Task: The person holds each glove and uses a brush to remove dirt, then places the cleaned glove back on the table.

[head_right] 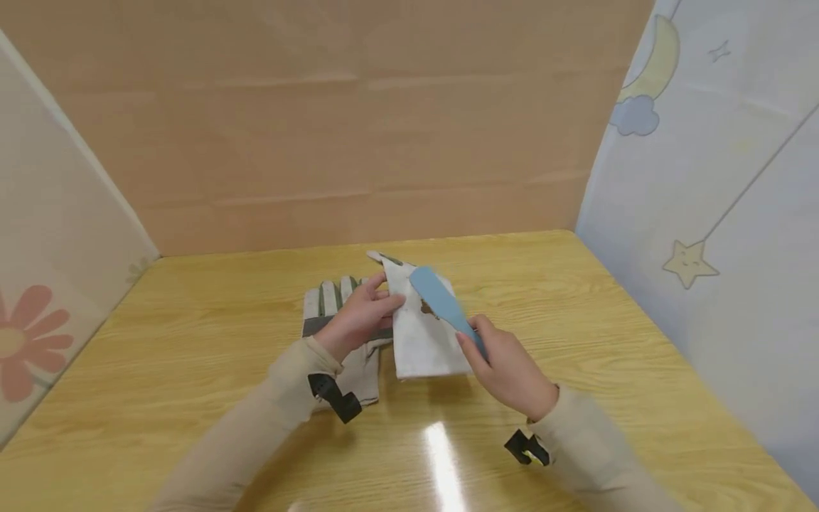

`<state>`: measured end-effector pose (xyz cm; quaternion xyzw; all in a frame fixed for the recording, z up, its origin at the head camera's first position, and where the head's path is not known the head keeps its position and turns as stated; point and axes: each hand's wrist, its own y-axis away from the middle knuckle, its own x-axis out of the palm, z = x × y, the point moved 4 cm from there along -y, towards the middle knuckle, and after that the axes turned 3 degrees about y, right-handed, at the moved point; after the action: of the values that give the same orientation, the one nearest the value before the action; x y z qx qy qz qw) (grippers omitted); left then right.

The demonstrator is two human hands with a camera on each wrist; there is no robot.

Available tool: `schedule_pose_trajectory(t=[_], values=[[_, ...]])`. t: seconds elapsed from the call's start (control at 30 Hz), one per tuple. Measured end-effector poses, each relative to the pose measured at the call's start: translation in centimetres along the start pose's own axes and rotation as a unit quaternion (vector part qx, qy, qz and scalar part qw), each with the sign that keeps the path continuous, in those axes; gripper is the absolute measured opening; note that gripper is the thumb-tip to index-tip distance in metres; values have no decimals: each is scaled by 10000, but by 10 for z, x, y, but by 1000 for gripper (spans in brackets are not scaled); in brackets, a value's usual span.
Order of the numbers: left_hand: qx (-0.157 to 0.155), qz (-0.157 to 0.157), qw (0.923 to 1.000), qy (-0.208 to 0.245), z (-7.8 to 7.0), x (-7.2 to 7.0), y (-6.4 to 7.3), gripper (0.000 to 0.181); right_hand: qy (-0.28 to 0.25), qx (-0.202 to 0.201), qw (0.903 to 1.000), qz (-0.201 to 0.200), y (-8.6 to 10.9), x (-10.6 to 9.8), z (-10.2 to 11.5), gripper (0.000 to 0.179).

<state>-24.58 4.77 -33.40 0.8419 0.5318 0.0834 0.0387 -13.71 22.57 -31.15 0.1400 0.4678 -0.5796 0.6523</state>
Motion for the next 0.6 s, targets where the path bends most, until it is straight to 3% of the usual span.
schedule_pose_trajectory(t=[0.37,0.6], values=[[121,-26,9999,119,2,-13,17,54,191,-257,9995,72,-5,16,14,8],[46,-166,9995,250,4,-19,20,58,214,-76,9995,226,-3,17,12,11]])
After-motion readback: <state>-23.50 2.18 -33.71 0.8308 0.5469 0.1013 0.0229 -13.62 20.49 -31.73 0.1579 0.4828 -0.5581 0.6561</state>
